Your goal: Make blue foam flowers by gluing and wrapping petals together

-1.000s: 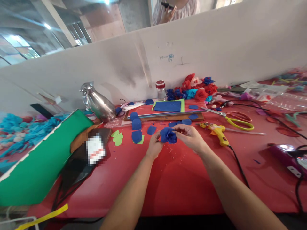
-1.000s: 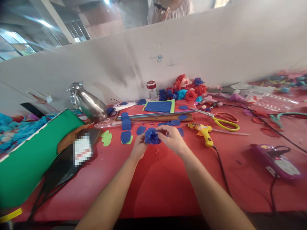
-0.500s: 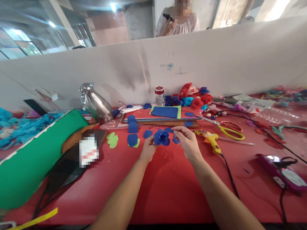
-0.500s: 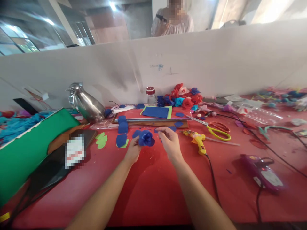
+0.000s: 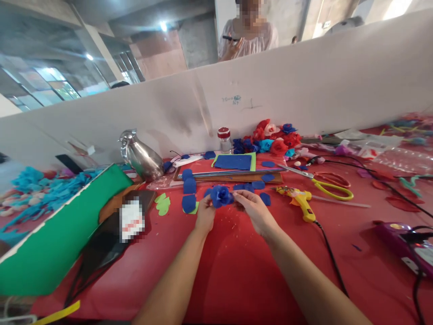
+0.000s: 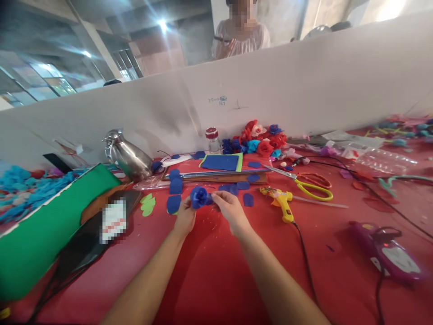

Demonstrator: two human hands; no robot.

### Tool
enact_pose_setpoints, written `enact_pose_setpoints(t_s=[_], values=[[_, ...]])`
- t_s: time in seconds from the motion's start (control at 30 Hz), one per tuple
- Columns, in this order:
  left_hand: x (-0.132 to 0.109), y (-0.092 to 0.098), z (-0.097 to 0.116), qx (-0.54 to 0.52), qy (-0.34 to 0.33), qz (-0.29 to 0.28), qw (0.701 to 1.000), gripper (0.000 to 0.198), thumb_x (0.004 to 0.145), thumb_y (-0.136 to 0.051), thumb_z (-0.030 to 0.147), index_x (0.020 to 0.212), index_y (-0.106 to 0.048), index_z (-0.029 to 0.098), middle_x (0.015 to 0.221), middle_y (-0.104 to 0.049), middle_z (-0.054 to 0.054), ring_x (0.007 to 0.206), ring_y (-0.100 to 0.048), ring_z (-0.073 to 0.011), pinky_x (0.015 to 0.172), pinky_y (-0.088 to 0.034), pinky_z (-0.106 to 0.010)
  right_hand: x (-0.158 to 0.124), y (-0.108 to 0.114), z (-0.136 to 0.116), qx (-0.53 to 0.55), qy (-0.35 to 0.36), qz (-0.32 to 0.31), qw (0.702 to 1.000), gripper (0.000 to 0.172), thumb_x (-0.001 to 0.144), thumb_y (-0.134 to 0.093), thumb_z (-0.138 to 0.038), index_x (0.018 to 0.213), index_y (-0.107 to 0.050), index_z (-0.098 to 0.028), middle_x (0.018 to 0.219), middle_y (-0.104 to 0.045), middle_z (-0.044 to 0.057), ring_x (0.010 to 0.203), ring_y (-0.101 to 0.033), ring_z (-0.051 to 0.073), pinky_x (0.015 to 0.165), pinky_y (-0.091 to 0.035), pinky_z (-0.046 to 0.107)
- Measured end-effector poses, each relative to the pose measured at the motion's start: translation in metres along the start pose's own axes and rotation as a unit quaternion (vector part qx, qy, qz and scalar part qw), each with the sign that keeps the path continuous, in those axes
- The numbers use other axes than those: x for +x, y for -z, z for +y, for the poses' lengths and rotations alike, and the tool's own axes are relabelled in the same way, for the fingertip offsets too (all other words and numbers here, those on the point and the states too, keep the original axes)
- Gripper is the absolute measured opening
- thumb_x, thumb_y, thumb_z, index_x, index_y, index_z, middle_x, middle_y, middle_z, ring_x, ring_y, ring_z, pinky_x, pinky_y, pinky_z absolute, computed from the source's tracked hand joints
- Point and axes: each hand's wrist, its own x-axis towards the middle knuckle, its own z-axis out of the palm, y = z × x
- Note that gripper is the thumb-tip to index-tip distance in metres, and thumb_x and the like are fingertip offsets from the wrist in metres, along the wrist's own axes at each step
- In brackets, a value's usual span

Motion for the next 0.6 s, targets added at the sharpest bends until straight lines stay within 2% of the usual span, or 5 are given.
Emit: enact_pose_setpoints(t_s=[0.17,0.33,0.47,0.6], values=[[-0.0049,-0.0043,0.0045,0.002,-0.003,-0.028,1.000,0.014,0.056,-0.076,0.026,0.065,-0.070,0.018,0.071,-0.069,0.000,0.075,-0.057,-0.0151,0.087,-0.043,-0.032,-0.0012,-0.0005,-0.0009,-0.007,-0.004,0.044,0.999,0.030,0.058,-0.074,-0.040,0.077,-0.066,-0.018,0.065,-0.067,0.001,0.055,-0.056,0.011,0.057,-0.042,0.025],[-0.0066,-0.0039,0.0050,0.009,-0.017,-0.032,0.999,0.007,0.059,-0.072,0.022,0.064,-0.070,0.019,0.075,-0.069,0.000,0.079,-0.058,-0.0160,0.086,-0.044,-0.033,-0.0020,0.0000,0.0004,-0.007,-0.030,0.025,0.999,0.029,0.058,-0.073,-0.042,0.070,-0.066,-0.017,0.062,-0.065,0.001,0.054,-0.056,0.011,0.057,-0.043,0.025],[-0.0089,-0.0048,0.0065,0.015,-0.008,-0.030,0.999,0.011,0.060,-0.068,0.020,0.071,-0.072,0.018,0.078,-0.071,-0.001,0.080,-0.059,-0.0169,0.086,-0.045,-0.034,-0.0025,-0.0022,0.0026,-0.016,0.023,0.003,1.000,0.028,0.057,-0.073,-0.041,0.070,-0.066,-0.017,0.065,-0.066,0.001,0.060,-0.057,0.011,0.062,-0.044,0.026],[-0.0105,-0.0084,0.0086,0.026,-0.013,-0.028,0.999,0.017,0.060,-0.069,0.018,0.076,-0.074,0.019,0.086,-0.072,-0.003,0.089,-0.060,-0.0187,0.091,-0.043,-0.035,-0.0032,-0.0035,0.0052,-0.067,0.101,0.030,0.992,0.021,0.061,-0.068,-0.037,0.069,-0.064,-0.018,0.068,-0.066,0.002,0.061,-0.057,0.013,0.062,-0.045,0.027]])
